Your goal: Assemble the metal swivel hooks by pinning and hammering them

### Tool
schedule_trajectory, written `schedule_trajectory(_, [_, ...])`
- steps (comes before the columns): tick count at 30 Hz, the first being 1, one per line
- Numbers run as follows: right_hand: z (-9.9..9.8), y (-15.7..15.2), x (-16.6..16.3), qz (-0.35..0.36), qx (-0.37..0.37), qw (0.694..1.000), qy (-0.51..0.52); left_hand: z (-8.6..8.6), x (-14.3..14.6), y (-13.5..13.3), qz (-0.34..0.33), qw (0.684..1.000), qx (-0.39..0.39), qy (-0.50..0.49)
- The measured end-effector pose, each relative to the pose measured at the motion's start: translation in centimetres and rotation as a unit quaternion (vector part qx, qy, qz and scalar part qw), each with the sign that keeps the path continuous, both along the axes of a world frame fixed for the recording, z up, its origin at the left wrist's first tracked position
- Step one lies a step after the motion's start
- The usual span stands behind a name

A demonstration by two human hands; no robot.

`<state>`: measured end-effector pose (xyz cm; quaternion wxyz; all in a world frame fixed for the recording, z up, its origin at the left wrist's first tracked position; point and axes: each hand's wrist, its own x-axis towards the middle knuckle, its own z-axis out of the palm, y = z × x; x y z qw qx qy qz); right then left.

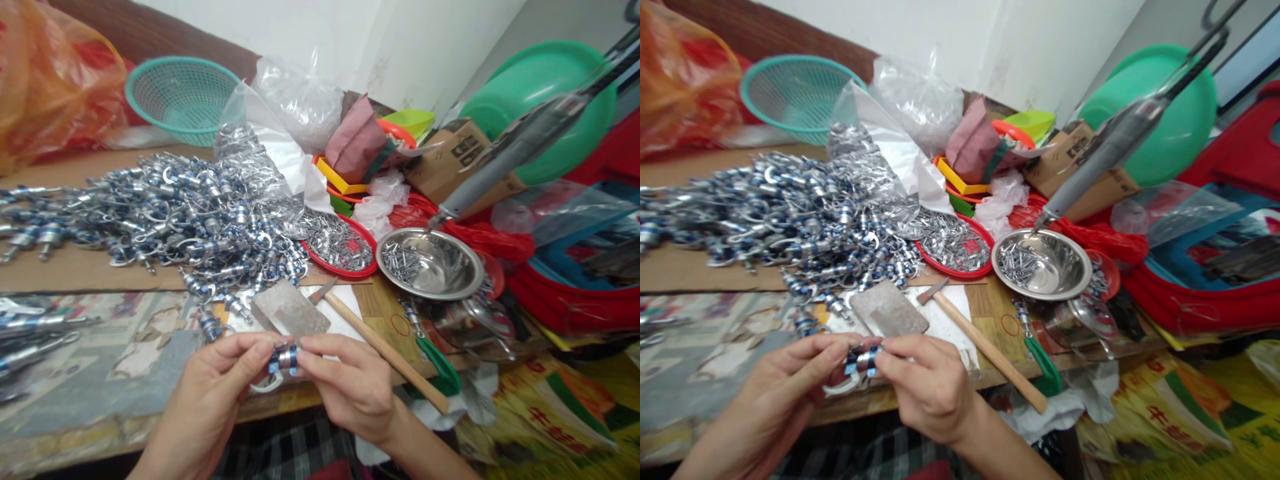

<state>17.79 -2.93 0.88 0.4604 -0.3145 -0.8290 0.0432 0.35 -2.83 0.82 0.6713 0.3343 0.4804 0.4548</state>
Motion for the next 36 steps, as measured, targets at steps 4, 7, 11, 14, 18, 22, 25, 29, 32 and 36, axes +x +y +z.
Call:
schedule_trajectory(4, [0.3,0.0,0.1,0.025,0.035,0.998,-0.041,-0.3,0.2,0.2,0.043,0.983,0.068,0.168])
schedule_trajectory(7, [0.7,-0.1,0.3,0.048,0.050,0.995,-0.077,-0.2,0.3,0.2,0.033,0.960,0.122,0.250])
schedule_trajectory(11, [0.6,-0.2,0.4,0.038,0.039,0.996,-0.066,-0.1,0.3,0.1,0.011,0.951,0.149,0.272])
schedule_trajectory(14, [0.1,-0.2,0.3,0.025,0.020,0.999,-0.037,-0.3,0.2,0.2,0.005,0.955,0.144,0.261])
schedule_trajectory(18, [-0.2,-0.2,-0.3,0.007,-0.045,0.998,0.035,-0.8,0.2,0.2,0.008,0.972,0.107,0.209])
schedule_trajectory(22, [0.5,-0.4,-0.9,-0.023,-0.162,0.980,0.113,-1.3,0.6,0.1,0.018,0.996,0.059,0.061])
schedule_trajectory(25, [1.2,1.0,-0.5,-0.024,-0.261,0.961,0.089,-1.3,0.8,0.2,0.026,0.999,0.046,0.004])
schedule_trajectory(29, [1.4,6.7,2.0,-0.184,-0.242,0.953,-0.017,-0.4,0.7,0.6,0.007,1.000,0.024,0.015])
schedule_trajectory(32, [0.7,11.9,3.9,-0.323,-0.242,0.908,-0.109,0.1,0.5,0.9,-0.029,0.999,0.024,0.024])
schedule_trajectory(36, [-0.4,15.5,4.3,-0.342,-0.277,0.883,-0.165,-0.3,0.1,1.5,-0.070,0.997,0.021,0.022])
